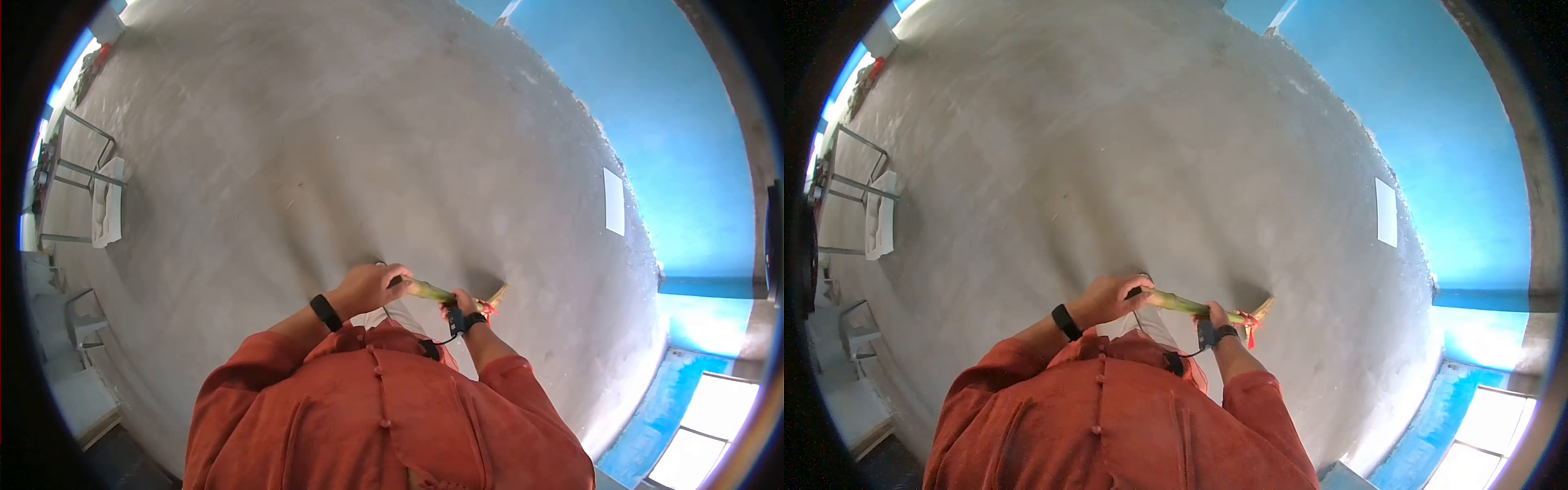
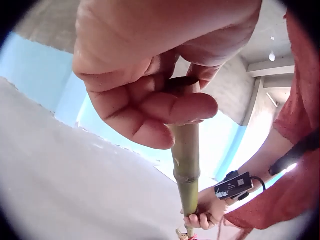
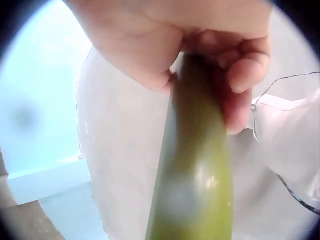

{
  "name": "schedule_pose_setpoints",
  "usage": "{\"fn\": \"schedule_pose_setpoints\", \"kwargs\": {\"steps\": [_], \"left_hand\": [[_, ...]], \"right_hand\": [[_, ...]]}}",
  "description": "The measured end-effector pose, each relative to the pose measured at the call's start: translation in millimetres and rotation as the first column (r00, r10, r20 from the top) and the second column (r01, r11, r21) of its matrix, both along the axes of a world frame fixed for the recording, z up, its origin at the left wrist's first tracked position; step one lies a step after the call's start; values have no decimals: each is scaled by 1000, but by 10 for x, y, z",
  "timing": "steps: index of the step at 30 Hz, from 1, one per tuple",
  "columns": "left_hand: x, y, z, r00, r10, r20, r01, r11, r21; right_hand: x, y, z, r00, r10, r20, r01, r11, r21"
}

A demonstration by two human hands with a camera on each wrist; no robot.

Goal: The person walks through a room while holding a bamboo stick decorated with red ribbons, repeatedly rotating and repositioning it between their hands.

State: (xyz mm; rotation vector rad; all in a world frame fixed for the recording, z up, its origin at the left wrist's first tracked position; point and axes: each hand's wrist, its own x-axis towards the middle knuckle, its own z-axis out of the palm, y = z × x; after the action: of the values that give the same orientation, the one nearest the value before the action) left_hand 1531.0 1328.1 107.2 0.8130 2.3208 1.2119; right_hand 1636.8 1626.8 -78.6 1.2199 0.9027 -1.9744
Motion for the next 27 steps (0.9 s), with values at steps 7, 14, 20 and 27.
{"fn": "schedule_pose_setpoints", "kwargs": {"steps": [7,14,20,27], "left_hand": [[-465,-693,572,872,473,-124,-486,867,-112],[-117,-1023,1928,432,729,-531,-870,491,-34],[43,-579,2140,613,270,-743,-477,876,-75],[-162,-864,2085,472,401,-785,-513,849,126]], "right_hand": [[-1174,-875,138,980,174,-100,-197,932,-304],[-2116,-2334,1090,943,284,-175,-333,798,-502],[-2408,-2620,1506,932,247,-267,-360,725,-586],[-2559,-2385,1683,911,127,-392,-320,817,-479]]}}
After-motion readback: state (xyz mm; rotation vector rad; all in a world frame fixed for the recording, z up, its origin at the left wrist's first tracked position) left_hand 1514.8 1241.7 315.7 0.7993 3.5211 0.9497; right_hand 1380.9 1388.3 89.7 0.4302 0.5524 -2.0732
